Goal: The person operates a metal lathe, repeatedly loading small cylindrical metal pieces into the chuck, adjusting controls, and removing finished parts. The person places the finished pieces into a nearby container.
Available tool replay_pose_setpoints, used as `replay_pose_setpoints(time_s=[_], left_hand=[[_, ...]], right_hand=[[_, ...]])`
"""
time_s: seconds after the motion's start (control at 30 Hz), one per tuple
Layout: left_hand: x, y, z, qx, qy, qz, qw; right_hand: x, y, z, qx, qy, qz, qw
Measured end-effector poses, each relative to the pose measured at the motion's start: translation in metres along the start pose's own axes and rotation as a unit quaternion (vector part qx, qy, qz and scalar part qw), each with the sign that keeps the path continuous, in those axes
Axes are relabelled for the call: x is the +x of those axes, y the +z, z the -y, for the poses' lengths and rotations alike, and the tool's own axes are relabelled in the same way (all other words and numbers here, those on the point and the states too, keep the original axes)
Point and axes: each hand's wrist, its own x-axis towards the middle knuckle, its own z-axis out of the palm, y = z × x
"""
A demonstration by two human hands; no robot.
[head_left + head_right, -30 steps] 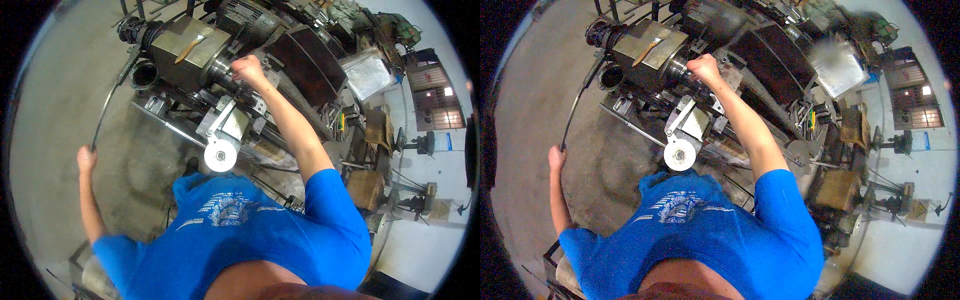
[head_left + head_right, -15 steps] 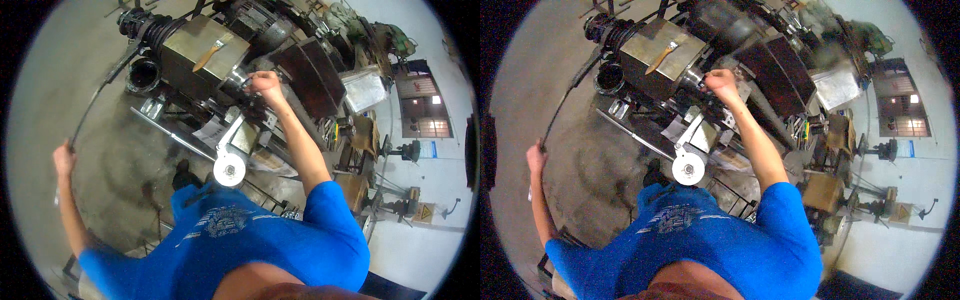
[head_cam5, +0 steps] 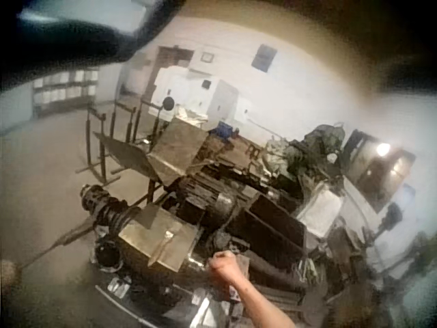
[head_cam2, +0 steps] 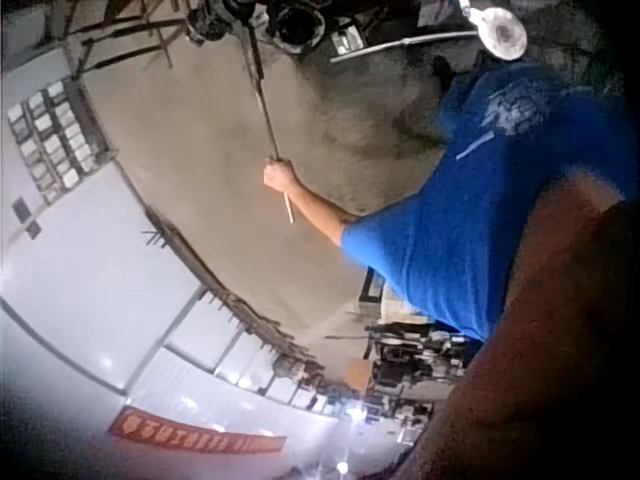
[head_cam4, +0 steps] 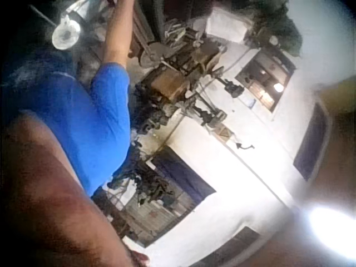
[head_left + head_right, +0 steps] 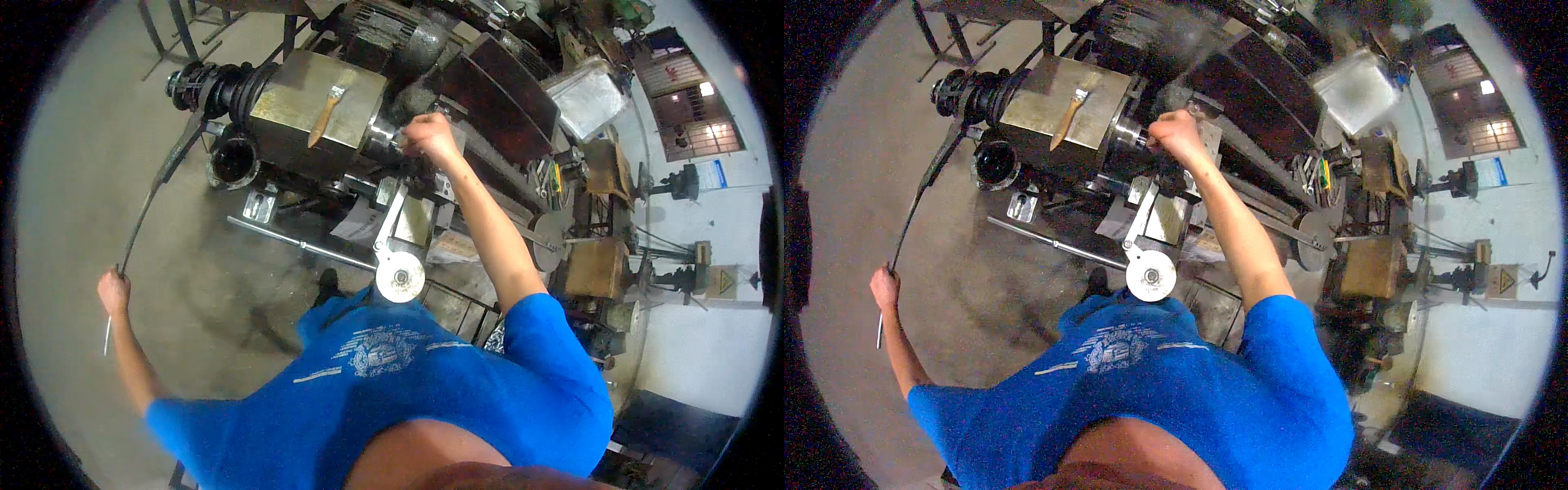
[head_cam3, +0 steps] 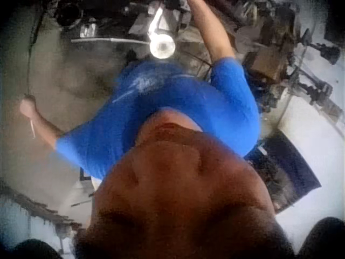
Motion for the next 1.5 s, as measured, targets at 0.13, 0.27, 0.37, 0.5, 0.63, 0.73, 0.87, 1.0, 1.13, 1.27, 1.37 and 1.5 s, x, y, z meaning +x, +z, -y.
replay_pose_setpoints(time_s=[0.13, 0.27, 0.37, 0.5, 0.63, 0.73, 0.87, 1.0, 1.13, 1.27, 1.37, 1.5], left_hand=[[-0.012, -0.025, -0.038, -0.032, -0.120, 0.009, 0.992], [-0.032, -0.041, -0.063, -0.067, -0.200, 0.041, 0.977], [-0.047, -0.044, -0.072, -0.074, -0.233, 0.050, 0.968], [-0.061, -0.049, -0.086, -0.066, -0.254, 0.057, 0.963], [-0.072, -0.067, -0.104, -0.083, -0.263, 0.064, 0.959], [-0.073, -0.054, -0.103, -0.119, -0.264, 0.077, 0.954], [-0.066, -0.089, -0.170, -0.404, -0.116, -0.155, 0.894], [-0.043, -0.013, -0.249, -0.478, -0.152, 0.041, 0.864], [-0.012, 0.101, -0.302, -0.471, -0.042, 0.142, 0.870], [0.019, 0.060, -0.370, -0.388, -0.004, 0.225, 0.894], [0.036, 0.062, -0.366, -0.308, 0.124, 0.204, 0.921], [0.058, 0.111, -0.330, -0.197, 0.208, 0.131, 0.949]], right_hand=[[-0.007, -0.001, 0.004, 0.002, 0.010, -0.021, 1.000], [0.002, -0.002, -0.009, -0.016, -0.029, -0.012, 0.999], [0.000, -0.004, -0.006, 0.064, 0.009, 0.026, 0.998], [-0.001, -0.003, -0.007, 0.054, -0.005, 0.026, 0.998], [0.003, -0.003, -0.011, 0.072, -0.012, 0.034, 0.997], [-0.004, -0.002, -0.003, 0.075, -0.008, 0.043, 0.996], [-0.009, -0.015, -0.007, 0.081, -0.100, 0.007, 0.992], [-0.041, -0.026, -0.011, -0.051, -0.239, -0.141, 0.959], [-0.102, -0.058, -0.041, -0.105, -0.242, -0.180, 0.948], [-0.185, -0.091, -0.087, -0.193, -0.127, -0.251, 0.940], [-0.243, -0.104, -0.142, -0.143, 0.052, -0.301, 0.941], [-0.285, -0.099, -0.170, -0.134, 0.102, -0.291, 0.942]])
